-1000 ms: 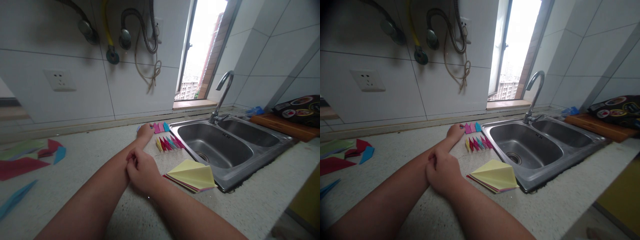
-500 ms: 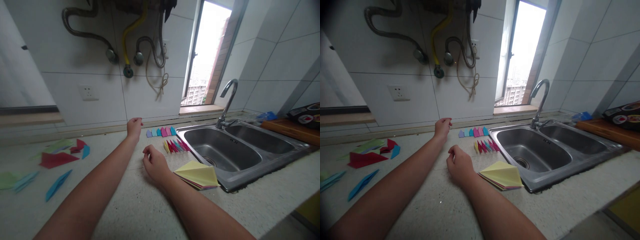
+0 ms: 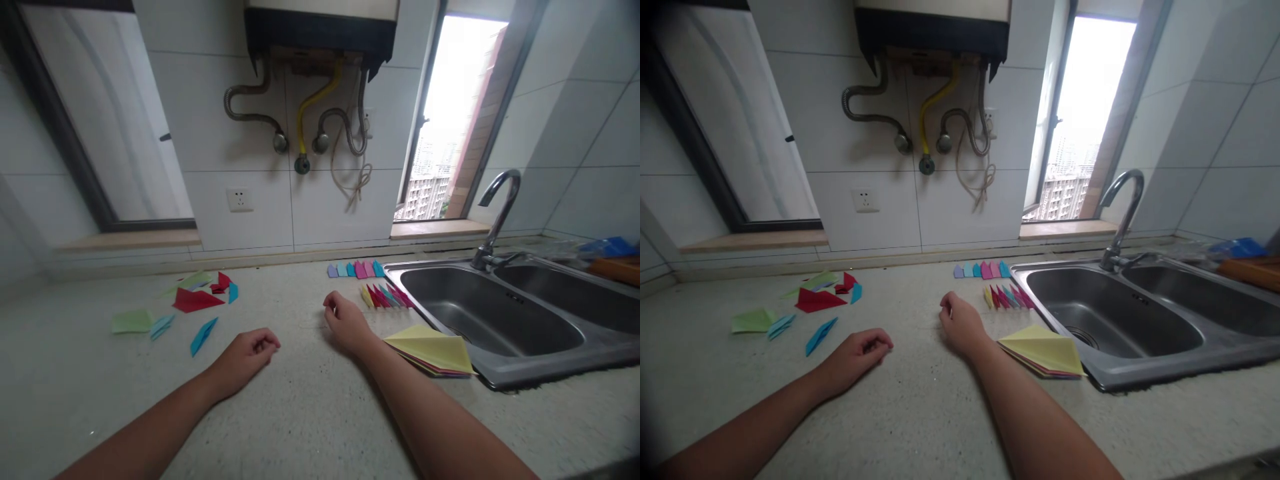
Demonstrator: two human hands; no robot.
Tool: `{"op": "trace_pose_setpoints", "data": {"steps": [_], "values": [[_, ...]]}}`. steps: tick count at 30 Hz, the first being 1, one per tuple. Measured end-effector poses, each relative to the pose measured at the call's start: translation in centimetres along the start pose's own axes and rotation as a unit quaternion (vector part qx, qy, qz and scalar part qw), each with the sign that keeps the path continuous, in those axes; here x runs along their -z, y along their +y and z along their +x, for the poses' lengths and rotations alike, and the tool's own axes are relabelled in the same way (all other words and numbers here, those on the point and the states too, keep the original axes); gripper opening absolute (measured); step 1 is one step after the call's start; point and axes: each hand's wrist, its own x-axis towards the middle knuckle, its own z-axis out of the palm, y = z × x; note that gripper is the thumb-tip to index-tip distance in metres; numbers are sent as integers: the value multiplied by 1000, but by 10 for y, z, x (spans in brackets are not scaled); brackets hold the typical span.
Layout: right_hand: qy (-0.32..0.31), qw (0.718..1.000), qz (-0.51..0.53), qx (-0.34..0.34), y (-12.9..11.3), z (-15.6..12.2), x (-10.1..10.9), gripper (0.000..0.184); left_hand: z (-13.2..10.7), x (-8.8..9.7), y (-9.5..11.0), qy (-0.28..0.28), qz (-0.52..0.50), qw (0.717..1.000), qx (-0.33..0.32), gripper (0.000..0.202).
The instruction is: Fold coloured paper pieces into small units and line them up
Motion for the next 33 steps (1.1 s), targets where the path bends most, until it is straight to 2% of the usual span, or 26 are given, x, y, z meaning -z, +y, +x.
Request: {"op": "trace_pose_setpoints", "data": {"steps": [4,7,10,13,20,33], "values": [[-51,998,-16,20,-8,-3,-1,14,-4,3,7,-33,130,986,-97,20],[-94,995,-23,38,-13,-5,-3,17,1,3,8,-43,175,973,-143,23],[-120,991,-26,52,-14,-6,-5,18,3,5,5,-27,182,974,-133,23],[-120,991,-29,54,-12,-6,-7,18,4,9,2,-17,188,974,-126,23],[-109,992,-33,55,-11,-4,-9,19,4,13,-1,-15,220,959,-177,22],[-120,989,-46,70,-14,-7,-12,20,0,17,-2,7,277,939,-203,21]]}}
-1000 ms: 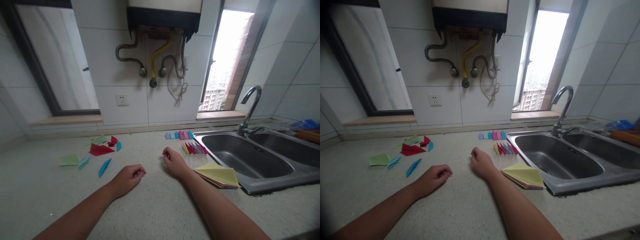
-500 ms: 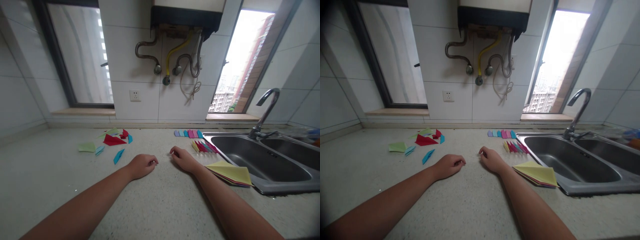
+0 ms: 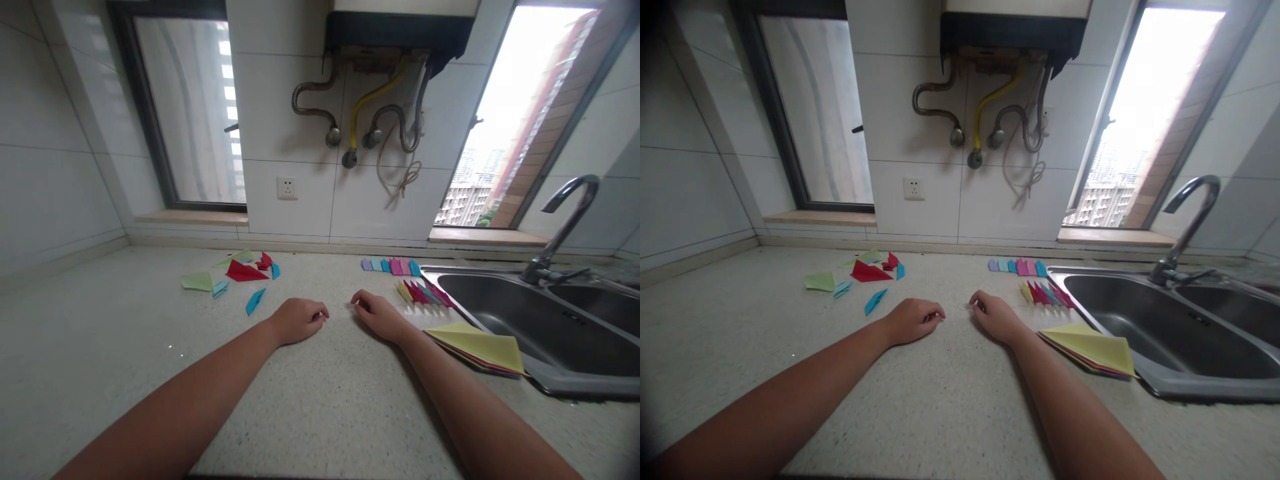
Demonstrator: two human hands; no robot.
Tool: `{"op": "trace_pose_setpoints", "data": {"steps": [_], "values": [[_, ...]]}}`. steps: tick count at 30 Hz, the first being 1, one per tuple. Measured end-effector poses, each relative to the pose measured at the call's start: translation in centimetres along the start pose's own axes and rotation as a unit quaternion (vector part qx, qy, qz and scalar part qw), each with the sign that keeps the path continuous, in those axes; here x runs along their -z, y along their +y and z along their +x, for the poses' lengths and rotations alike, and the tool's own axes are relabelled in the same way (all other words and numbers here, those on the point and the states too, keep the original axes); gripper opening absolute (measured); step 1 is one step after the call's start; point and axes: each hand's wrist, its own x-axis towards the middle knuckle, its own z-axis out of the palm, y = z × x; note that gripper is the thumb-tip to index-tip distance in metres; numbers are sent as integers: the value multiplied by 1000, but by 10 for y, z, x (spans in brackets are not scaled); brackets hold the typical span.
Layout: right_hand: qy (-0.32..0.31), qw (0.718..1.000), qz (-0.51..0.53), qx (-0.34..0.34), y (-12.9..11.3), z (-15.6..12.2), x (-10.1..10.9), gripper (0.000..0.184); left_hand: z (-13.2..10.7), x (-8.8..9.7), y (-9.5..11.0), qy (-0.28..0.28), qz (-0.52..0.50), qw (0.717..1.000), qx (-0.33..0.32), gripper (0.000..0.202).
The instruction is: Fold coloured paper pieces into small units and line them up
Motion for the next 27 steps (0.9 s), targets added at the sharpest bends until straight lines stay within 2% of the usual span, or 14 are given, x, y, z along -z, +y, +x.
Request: {"op": "trace_pose_setpoints", "data": {"steps": [9,12,15,18,21,24,27], "values": [[3,1000,6,-6,3,0,-1,21,-5,3,5,-14,60,998,-27,24],[-1,1000,4,0,3,-1,-1,21,-5,13,4,-16,103,993,-59,25],[-7,1000,5,8,4,0,-1,21,-5,33,-9,6,156,985,-68,26],[-17,1000,9,14,8,1,-1,21,-8,57,-39,66,196,978,-11,27],[-24,1000,8,15,11,3,-1,21,-18,75,-76,144,212,959,123,28],[-29,999,13,18,12,4,0,21,-30,78,-110,164,198,937,237,31],[-33,999,17,21,13,4,-1,21,-35,70,-133,150,186,929,284,35]]}}
